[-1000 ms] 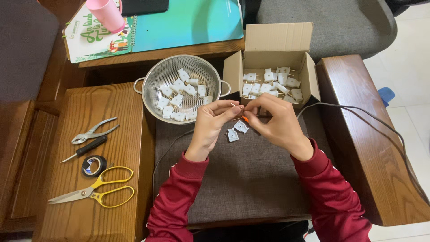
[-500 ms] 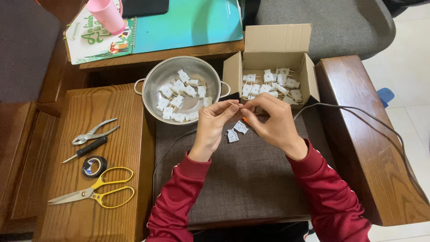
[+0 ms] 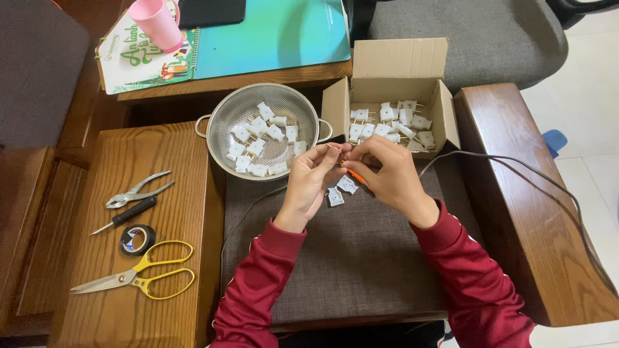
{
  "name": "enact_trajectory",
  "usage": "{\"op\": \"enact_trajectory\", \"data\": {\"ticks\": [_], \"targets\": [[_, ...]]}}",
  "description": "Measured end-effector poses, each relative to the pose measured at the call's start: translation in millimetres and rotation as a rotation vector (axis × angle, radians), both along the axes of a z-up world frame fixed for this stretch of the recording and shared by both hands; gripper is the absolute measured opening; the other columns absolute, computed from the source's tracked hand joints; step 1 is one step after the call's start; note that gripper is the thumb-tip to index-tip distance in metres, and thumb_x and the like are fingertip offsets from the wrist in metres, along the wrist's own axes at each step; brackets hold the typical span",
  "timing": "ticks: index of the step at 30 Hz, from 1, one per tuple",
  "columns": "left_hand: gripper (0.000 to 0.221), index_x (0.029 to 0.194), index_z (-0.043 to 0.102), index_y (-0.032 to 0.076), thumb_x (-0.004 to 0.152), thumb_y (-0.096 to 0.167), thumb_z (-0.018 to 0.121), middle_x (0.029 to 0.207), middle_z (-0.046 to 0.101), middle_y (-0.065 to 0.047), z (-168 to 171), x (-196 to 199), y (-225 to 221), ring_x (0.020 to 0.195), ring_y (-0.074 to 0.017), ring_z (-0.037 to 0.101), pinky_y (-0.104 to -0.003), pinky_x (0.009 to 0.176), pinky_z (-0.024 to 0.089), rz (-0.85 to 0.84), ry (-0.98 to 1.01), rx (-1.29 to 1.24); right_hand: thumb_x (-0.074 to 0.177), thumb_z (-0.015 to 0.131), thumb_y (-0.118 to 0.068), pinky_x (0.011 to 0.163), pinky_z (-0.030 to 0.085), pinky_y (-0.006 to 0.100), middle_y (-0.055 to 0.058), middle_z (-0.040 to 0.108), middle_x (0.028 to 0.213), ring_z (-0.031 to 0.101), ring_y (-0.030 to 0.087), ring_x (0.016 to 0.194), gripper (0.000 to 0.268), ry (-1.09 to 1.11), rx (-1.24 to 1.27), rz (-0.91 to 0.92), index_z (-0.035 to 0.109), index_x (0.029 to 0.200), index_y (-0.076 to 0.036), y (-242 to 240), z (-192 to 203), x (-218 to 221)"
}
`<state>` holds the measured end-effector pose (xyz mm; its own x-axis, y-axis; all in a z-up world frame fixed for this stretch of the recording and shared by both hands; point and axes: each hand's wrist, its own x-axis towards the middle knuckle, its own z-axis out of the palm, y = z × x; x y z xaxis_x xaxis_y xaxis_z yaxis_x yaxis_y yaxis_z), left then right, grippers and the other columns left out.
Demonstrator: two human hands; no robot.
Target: The person uses a small orange screwdriver to connect a brown electrical wire into a series of small white plastic terminal blocks. They use their hands to position the wire and blocks while securing them with the screwdriver.
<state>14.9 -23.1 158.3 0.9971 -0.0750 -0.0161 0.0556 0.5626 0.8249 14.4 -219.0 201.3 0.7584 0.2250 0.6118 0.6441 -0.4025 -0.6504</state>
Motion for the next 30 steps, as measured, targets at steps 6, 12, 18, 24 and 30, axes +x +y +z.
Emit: {"op": "enact_trajectory", "data": {"ticks": [6,12,18,24,30], "targets": [[0.032,0.135,0.082,-0.001,0.114,0.023,0.085,0.125,0.09,-0.023,-24.0,12.8,5.1,0.108,-0.0289,0.091,-0.035,0.09,0.079,-0.022,-0.015,-0.045,0.101,0.099,-0.012,0.073,0.063,0.039,0.003,0.078,0.104,0.077,0.023,0.083,0.018,-0.03,-0.001,-0.014,0.082,0.107,-0.013,-1.4,-1.6,4.1],[0.029,0.134,0.081,0.0,0.115,0.022,0.084,0.128,0.089,-0.02,-23.7,15.8,5.2,0.114,-0.0282,0.09,-0.034,0.096,0.077,-0.03,-0.015,-0.068,0.106,0.083,-0.001,0.069,0.064,0.04,0.012,0.074,0.097,0.079,0.03,0.08,0.014,0.131,0.102,0.067,0.075,0.115,-0.008,-0.1,-11.5,6.7],[0.029,0.134,0.081,-0.001,0.114,0.02,0.085,0.13,0.088,-0.024,-13.2,12.4,4.8,0.119,-0.0326,0.089,-0.037,0.101,0.076,-0.033,-0.029,-0.074,0.106,0.087,-0.002,0.07,0.066,0.039,0.014,0.075,0.1,0.08,0.027,0.08,0.019,0.14,0.091,0.074,0.069,0.112,-0.006,0.5,-11.7,6.3],[0.031,0.135,0.08,-0.002,0.115,0.021,0.085,0.127,0.089,-0.023,-34.5,23.0,5.8,0.118,-0.03,0.089,-0.036,0.107,0.074,-0.011,-0.032,-0.053,0.107,0.084,-0.001,0.076,0.071,0.043,0.016,0.075,0.111,0.085,0.031,0.089,0.018,0.14,0.086,0.083,0.07,0.118,-0.004,0.7,-15.8,5.9],[0.032,0.134,0.081,-0.003,0.112,0.019,0.088,0.126,0.089,-0.026,-33.2,29.1,14.2,0.117,-0.0339,0.089,-0.037,0.107,0.075,0.016,-0.022,-0.079,0.114,0.088,-0.012,0.092,0.066,0.045,0.008,0.078,0.116,0.081,0.032,0.108,0.022,-0.152,-0.167,-0.428,0.081,0.134,-0.013,-64.7,-1.1,-14.7]]}}
